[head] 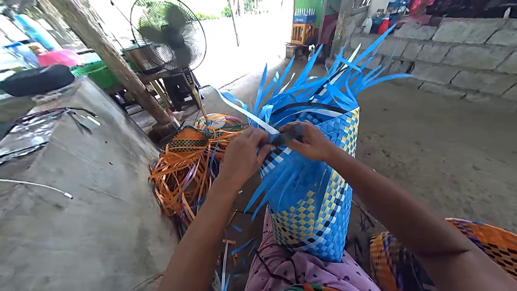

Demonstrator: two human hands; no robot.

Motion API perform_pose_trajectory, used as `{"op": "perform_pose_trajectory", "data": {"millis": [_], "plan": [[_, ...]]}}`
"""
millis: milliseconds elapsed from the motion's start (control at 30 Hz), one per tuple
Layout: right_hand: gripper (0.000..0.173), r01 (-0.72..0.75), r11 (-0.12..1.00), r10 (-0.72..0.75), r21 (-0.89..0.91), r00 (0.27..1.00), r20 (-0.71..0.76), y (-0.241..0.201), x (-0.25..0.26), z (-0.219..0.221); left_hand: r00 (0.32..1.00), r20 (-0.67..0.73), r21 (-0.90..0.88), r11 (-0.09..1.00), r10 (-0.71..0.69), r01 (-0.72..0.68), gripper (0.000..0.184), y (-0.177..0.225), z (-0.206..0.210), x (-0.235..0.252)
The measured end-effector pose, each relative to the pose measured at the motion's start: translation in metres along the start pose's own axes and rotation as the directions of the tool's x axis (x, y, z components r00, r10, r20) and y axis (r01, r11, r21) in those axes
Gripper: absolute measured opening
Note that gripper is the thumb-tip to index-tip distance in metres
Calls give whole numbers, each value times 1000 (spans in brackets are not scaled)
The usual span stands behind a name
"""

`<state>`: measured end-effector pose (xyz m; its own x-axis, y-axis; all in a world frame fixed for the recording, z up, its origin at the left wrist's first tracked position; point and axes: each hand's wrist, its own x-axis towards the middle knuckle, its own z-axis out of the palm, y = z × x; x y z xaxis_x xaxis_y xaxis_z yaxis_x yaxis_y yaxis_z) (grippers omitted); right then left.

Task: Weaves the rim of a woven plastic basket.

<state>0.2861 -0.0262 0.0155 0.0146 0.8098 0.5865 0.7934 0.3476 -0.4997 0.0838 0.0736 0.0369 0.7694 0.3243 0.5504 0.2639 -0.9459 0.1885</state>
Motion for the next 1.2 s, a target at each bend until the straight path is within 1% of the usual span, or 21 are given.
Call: {"op": "perform_pose_trajectory", "data": {"millis": [67,100,167,233,300,400,467,500,533,567,633,667,733,767,833,900,967,1033,1067,1133,1200], "plan": [[34,3,999,-6,40,998,67,2,-1,-4,972,124,-30,978,-200,206,37,1,5,-11],[34,-4,999,1,40,997,74,5,0,-2,961,155,-72,967,-229,243,37,-1,13,-17],[30,-17,999,15,43,998,63,9,3,2,974,97,-263,939,-203,222,33,-8,34,-29],[25,0,999,-2,46,999,54,14,4,6,979,58,-509,838,-195,197,29,-17,51,-47],[21,30,998,-33,55,998,60,20,5,4,974,90,-645,733,-209,217,28,-31,62,-71],[28,21,998,-24,63,998,55,28,4,-4,924,186,-584,719,-335,378,30,-64,70,-130],[30,-40,996,34,82,997,68,30,1,-11,832,236,-493,676,-502,548,33,-87,69,-178],[30,-60,994,53,91,996,74,31,0,-12,800,212,-511,634,-562,581,31,-94,65,-199],[31,-71,994,63,88,994,87,31,0,-11,802,152,-587,600,-578,544,30,-98,58,-215],[32,-94,993,85,76,990,114,27,3,-11,821,73,-709,549,-566,442,30,-98,48,-223],[36,-198,979,184,51,962,200,13,9,-15,905,-67,-915,388,-420,112,28,-92,16,-224],[39,-224,974,212,27,951,223,8,13,-14,932,-158,-953,299,-327,-57,28,-85,-1,-214],[44,-174,983,184,-65,957,225,2,19,-6,904,-323,-942,183,-280,-280,28,-60,-31,-183],[45,-128,983,154,-131,965,211,-1,22,-3,893,-359,-928,209,-272,-310,29,-50,-42,-167],[47,-69,967,120,-244,973,200,-12,30,-1,913,-348,-875,424,-212,-234,28,-40,-49,-144],[45,-43,962,104,-271,972,213,-22,34,-1,936,-282,-763,641,-210,-86,27,-35,-34,-133],[44,-11,976,51,-218,983,177,-17,31,-1,932,-228,-602,793,-281,92,29,-36,-5,-135],[42,-21,987,43,-157,989,139,-2,24,-2,915,-174,-550,806,-365,217,28,-36,14,-143],[42,-35,988,56,-153,989,135,3,22,-3,908,-167,-551,800,-385,238,27,-32,16,-144],[42,-48,984,68,-171,991,113,10,21,-3,902,-161,-539,802,-400,260,26,-26,8,-142],[45,-58,977,80,-204,991,103,9,21,-5,898,-146,-451,836,-416,314,29,-29,1,-134]]}}
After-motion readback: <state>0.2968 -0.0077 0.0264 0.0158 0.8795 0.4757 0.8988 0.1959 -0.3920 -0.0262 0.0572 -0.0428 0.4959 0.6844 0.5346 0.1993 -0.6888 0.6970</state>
